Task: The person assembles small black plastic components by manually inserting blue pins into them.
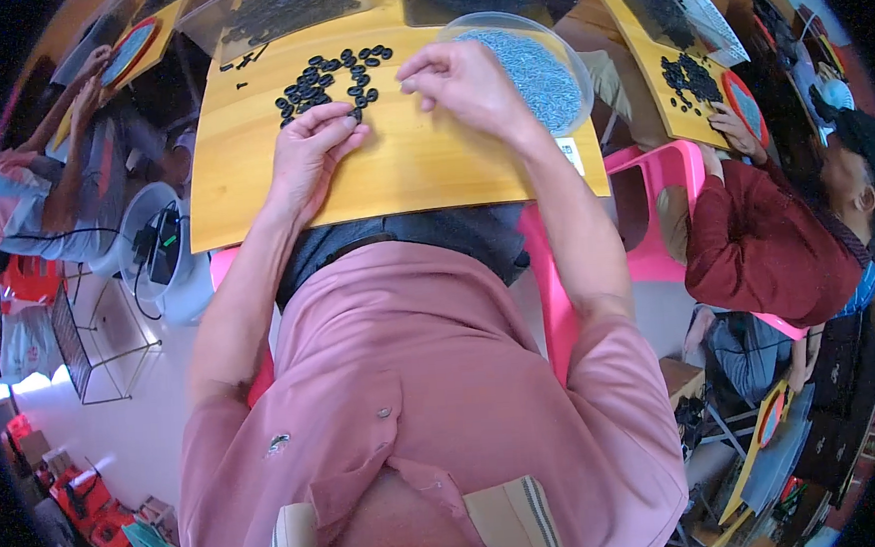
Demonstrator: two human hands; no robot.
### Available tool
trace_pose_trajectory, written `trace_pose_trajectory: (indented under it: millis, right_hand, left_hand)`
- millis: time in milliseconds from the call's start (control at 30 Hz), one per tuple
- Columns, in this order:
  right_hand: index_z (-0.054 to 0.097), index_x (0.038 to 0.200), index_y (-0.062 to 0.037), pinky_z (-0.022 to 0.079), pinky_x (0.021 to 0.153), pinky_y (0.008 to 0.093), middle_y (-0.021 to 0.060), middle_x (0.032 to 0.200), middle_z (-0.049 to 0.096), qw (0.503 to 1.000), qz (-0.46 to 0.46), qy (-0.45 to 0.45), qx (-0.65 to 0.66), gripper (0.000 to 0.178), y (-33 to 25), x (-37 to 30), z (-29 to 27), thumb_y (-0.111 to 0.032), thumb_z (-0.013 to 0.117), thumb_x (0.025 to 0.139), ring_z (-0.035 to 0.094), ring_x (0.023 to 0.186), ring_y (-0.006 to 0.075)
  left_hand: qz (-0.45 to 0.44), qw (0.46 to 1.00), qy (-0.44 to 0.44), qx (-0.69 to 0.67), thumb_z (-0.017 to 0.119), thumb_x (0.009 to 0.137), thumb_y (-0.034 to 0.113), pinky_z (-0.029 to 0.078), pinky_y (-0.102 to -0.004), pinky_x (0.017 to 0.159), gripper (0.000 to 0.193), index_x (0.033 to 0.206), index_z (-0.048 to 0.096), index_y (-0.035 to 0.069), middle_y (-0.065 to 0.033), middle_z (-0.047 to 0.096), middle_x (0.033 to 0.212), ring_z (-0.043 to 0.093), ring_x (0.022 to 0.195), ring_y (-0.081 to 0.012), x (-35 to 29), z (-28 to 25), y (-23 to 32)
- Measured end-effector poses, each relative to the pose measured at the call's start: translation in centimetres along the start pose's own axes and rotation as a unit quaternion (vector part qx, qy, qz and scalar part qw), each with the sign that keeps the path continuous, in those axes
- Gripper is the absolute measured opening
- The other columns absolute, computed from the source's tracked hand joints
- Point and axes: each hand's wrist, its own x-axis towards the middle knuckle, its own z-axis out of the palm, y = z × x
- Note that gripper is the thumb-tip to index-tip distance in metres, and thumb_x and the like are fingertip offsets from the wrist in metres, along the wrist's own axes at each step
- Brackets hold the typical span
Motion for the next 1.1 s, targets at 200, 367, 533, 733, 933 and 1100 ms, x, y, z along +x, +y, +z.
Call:
trace_pose_trajectory:
  millis: [200,367,533,733,933,1100]
  right_hand:
    - [0.07,0.1,0.0026,0.05,0.065,0.0231,0.003,0.082,0.069,0.999,0.003,-0.037,-0.036,0.018,0.3,0.0,3.6,-0.01,0.064,0.089,0.061,0.069,0.0077]
    - [0.07,0.102,0.0024,0.05,0.065,0.0232,0.0028,0.082,0.069,0.999,0.004,-0.03,-0.018,0.018,0.9,0.2,4.1,-0.01,0.064,0.09,0.061,0.07,0.0075]
    - [0.071,0.102,0.0024,0.05,0.065,0.0233,0.0033,0.082,0.07,0.999,0.011,-0.037,-0.02,0.018,1.1,0.2,4.4,-0.01,0.064,0.09,0.061,0.069,0.0077]
    - [0.071,0.102,0.0032,0.05,0.065,0.0237,0.0044,0.082,0.07,0.998,0.005,-0.035,-0.049,0.02,1.3,0.2,4.5,-0.011,0.065,0.09,0.062,0.069,0.0081]
    - [0.074,0.099,-0.0018,0.052,0.067,0.0308,0.0126,0.079,0.072,0.997,-0.037,0.01,-0.068,0.022,1.1,0.0,4.9,-0.018,0.066,0.086,0.067,0.069,0.0162]
    - [0.074,0.098,-0.0012,0.052,0.066,0.0317,0.0138,0.08,0.072,0.995,-0.011,0.007,-0.094,0.023,0.5,-0.2,5.1,-0.019,0.065,0.086,0.068,0.07,0.0175]
  left_hand:
    - [-0.004,1.0,-0.003,-0.004,0.063,0.09,-0.005,0.06,-0.0301,0.083,0.016,0.106,0.063,-0.004,-0.014,0.068,0.098,0.071,0.089,-0.0236,-0.2,0.3,0.0]
    - [0.001,1.0,-0.004,0.003,0.062,0.09,-0.006,0.06,-0.0303,0.084,0.016,0.106,0.063,-0.004,-0.0148,0.069,0.099,0.071,0.09,-0.0241,-0.2,0.2,0.0]
    - [-0.003,1.0,-0.007,0.002,0.062,0.09,-0.005,0.06,-0.0303,0.084,0.017,0.107,0.062,-0.004,-0.0147,0.069,0.099,0.071,0.09,-0.0241,-0.2,0.1,-0.1]
    - [-0.001,1.0,-0.005,0.012,0.063,0.09,-0.005,0.06,-0.0295,0.082,0.016,0.106,0.062,-0.004,-0.0141,0.069,0.099,0.071,0.089,-0.023,-0.4,0.3,0.1]
    - [0.018,0.999,-0.004,0.049,0.065,0.09,-0.004,0.06,-0.0275,0.079,0.017,0.107,0.063,-0.004,-0.0134,0.07,0.097,0.071,0.085,-0.0203,-0.1,0.0,-0.2]
    - [0.035,0.996,0.007,0.082,0.066,0.089,-0.004,0.058,-0.0261,0.077,0.017,0.106,0.063,-0.005,-0.0131,0.071,0.093,0.071,0.082,-0.0183,-0.2,0.2,-0.2]
